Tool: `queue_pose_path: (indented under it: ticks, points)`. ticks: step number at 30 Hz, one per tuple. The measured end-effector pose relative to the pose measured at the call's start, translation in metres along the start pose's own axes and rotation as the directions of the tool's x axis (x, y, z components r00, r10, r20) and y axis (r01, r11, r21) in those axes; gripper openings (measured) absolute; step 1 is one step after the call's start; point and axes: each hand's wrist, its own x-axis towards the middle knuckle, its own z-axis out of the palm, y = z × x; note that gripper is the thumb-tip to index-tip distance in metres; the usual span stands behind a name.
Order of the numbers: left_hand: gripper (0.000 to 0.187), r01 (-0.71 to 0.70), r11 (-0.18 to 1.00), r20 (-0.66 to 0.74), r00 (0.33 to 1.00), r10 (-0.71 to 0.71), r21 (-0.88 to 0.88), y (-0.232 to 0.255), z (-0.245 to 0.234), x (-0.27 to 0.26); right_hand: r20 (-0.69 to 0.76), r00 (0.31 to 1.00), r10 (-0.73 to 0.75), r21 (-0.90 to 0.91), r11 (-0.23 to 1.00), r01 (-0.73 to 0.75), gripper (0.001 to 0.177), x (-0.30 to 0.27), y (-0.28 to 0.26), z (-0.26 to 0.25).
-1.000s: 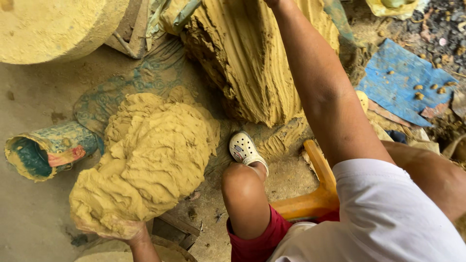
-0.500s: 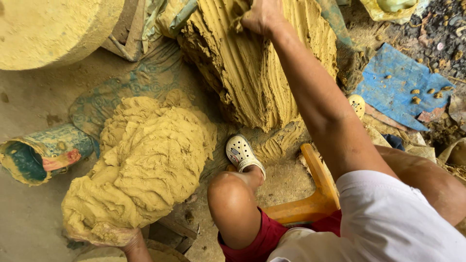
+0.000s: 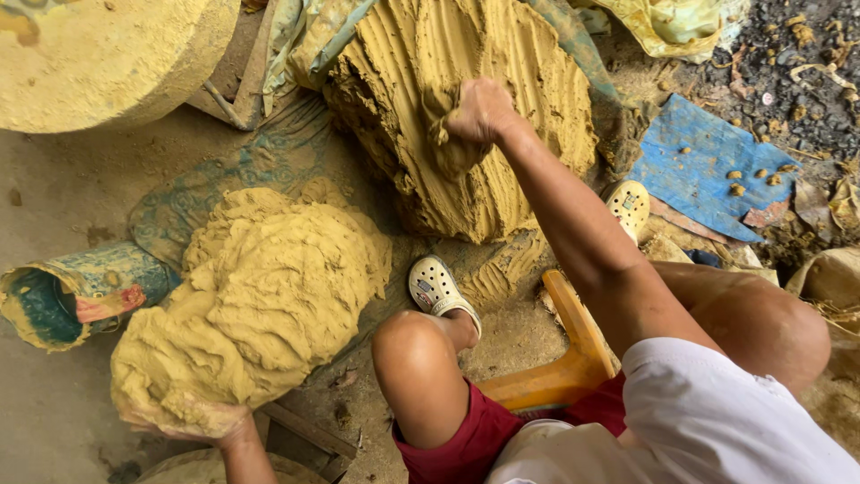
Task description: The person kneads a large mass of clay by hand, repeatedly pulling portions of the clay and pressing them back into the main pile on a covered workspace.
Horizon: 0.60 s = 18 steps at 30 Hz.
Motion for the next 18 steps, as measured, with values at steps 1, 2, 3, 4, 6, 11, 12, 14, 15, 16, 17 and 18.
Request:
queue_pose_path:
  ticks: [1, 2, 3, 4, 6, 11, 12, 14, 15, 16, 17, 18]
  points:
    - [0.074, -0.004, 1.000, -0.006, 1.000, 0.003, -0.007, 0.001, 0.003, 0.001, 0.006, 1.000, -0.028, -0.015, 0.999, 0.028, 0.037, -0.011, -0.003, 0.004]
    - [0.074, -0.004, 1.000, -0.009, 1.000, 0.004, -0.021, 0.003, 0.007, 0.002, 0.066, 0.998, 0.011, -0.028, 1.000, -0.009, 0.043, -0.023, -0.008, 0.011]
    - [0.074, -0.010, 0.999, -0.005, 1.000, 0.010, -0.033, 0.006, 0.011, 0.006, 0.124, 0.991, 0.055, -0.039, 0.998, -0.050, 0.053, -0.036, -0.010, 0.020]
    - [0.074, -0.013, 0.997, -0.004, 1.000, 0.013, -0.076, 0.009, 0.018, 0.008, 0.154, 0.987, 0.050, -0.088, 0.995, -0.036, 0.044, -0.050, -0.011, 0.029]
    - [0.074, -0.018, 0.990, -0.010, 1.000, 0.016, -0.140, 0.017, 0.014, 0.013, 0.207, 0.978, -0.009, -0.103, 0.994, 0.031, 0.030, -0.086, -0.017, 0.059]
    - [0.082, -0.113, 0.914, 0.085, 0.993, 0.086, 0.389, 0.049, 0.014, 0.019, 0.284, 0.952, -0.112, -0.112, 0.982, 0.149, 0.064, -0.187, 0.001, 0.098]
    - [0.086, -0.227, 0.892, 0.121, 0.973, 0.195, 0.391, 0.057, 0.020, 0.023, 0.220, 0.971, -0.096, -0.015, 0.995, 0.102, 0.062, -0.199, 0.008, 0.095]
    - [0.085, -0.179, 0.881, 0.168, 0.979, 0.115, 0.437, 0.067, 0.015, 0.022, 0.149, 0.989, -0.022, 0.192, 0.981, -0.007, 0.062, -0.245, 0.033, 0.096]
    - [0.084, -0.160, 0.873, 0.181, 0.980, 0.084, 0.461, 0.075, 0.015, 0.028, 0.226, 0.973, 0.049, 0.362, 0.923, -0.130, 0.062, -0.258, 0.041, 0.086]
    - [0.082, -0.092, 0.920, 0.208, 0.978, 0.012, 0.382, 0.085, 0.014, 0.033, 0.312, 0.945, 0.099, 0.510, 0.822, -0.254, 0.062, -0.271, 0.047, 0.072]
    - [0.080, -0.021, 0.954, 0.235, 0.971, -0.053, 0.301, 0.098, 0.009, 0.044, 0.125, 0.992, 0.018, 0.505, 0.860, -0.079, 0.067, -0.281, 0.047, 0.055]
    - [0.078, 0.053, 0.974, 0.268, 0.957, -0.112, 0.219, 0.114, 0.000, 0.052, -0.064, 0.995, -0.072, 0.464, 0.881, 0.094, 0.073, -0.293, 0.046, 0.036]
